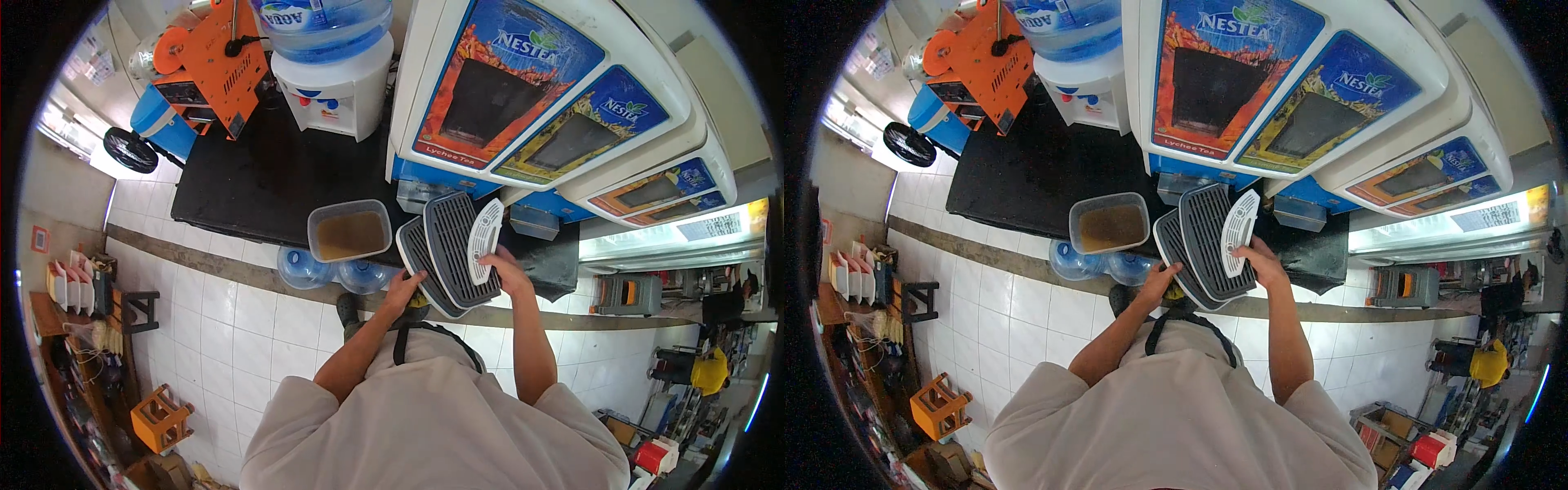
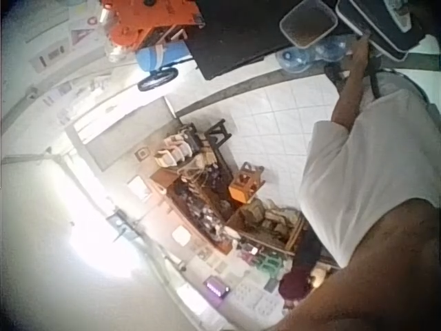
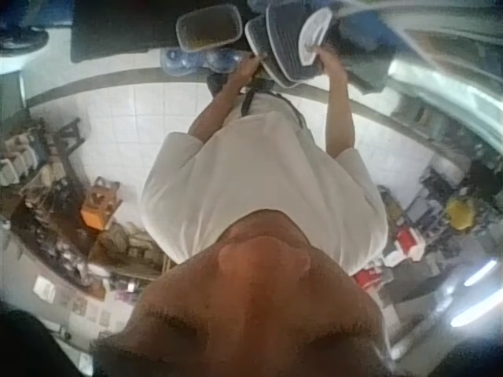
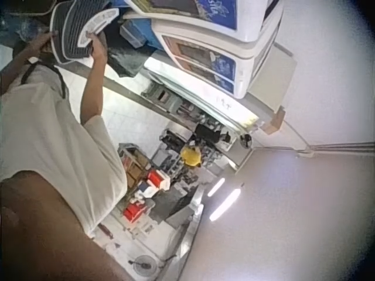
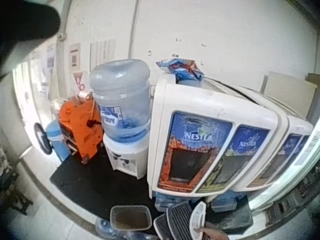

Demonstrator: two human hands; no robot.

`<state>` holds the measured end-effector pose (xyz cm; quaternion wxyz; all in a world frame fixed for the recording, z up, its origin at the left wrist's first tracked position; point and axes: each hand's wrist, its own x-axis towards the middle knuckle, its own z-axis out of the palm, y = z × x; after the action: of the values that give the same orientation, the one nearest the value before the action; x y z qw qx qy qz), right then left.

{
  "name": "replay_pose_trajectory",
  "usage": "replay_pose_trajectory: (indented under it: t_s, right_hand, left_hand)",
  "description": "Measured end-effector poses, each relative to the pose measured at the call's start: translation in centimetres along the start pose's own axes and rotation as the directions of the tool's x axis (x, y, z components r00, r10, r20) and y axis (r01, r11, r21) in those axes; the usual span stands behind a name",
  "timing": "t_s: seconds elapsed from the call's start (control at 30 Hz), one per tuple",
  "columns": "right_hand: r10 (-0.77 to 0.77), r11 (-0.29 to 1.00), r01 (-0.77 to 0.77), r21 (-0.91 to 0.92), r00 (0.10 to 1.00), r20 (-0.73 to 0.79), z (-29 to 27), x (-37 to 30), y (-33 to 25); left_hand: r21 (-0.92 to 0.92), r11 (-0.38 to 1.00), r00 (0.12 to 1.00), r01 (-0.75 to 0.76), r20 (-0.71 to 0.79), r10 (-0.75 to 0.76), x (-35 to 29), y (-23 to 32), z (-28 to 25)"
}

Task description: Cleaning the drip trays and exterior of a beverage dispenser station.

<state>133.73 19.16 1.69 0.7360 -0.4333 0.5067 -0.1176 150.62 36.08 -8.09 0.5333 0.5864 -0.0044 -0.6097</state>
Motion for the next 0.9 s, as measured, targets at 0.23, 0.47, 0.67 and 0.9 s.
replay_pose_trajectory:
  t_s: [0.23, 0.47, 0.67, 0.9]
  right_hand:
    - [-0.599, 0.330, 0.310, -0.892, 0.799, 0.055, 5.0, -4.6, -5.4]
    - [-0.114, 0.979, 0.089, -0.186, 0.986, -0.125, 6.0, -4.0, -5.3]
    - [-0.063, 0.989, 0.074, -0.125, 0.994, 0.085, 11.4, -1.5, -4.4]
    - [-0.083, 0.990, 0.124, -0.072, 0.904, 0.419, 19.0, -2.3, -6.3]
  left_hand:
    - [0.021, 0.986, 0.984, -0.164, 0.070, 0.162, -0.2, 2.4, 0.3]
    - [-0.157, 0.978, 0.983, -0.136, 0.098, 0.152, -1.3, 4.0, -1.6]
    - [-0.231, 0.962, 0.986, -0.146, 0.040, 0.160, -5.2, 7.4, -6.6]
    - [-0.387, 0.883, 0.963, -0.267, -0.145, 0.228, -7.3, 7.6, -12.6]
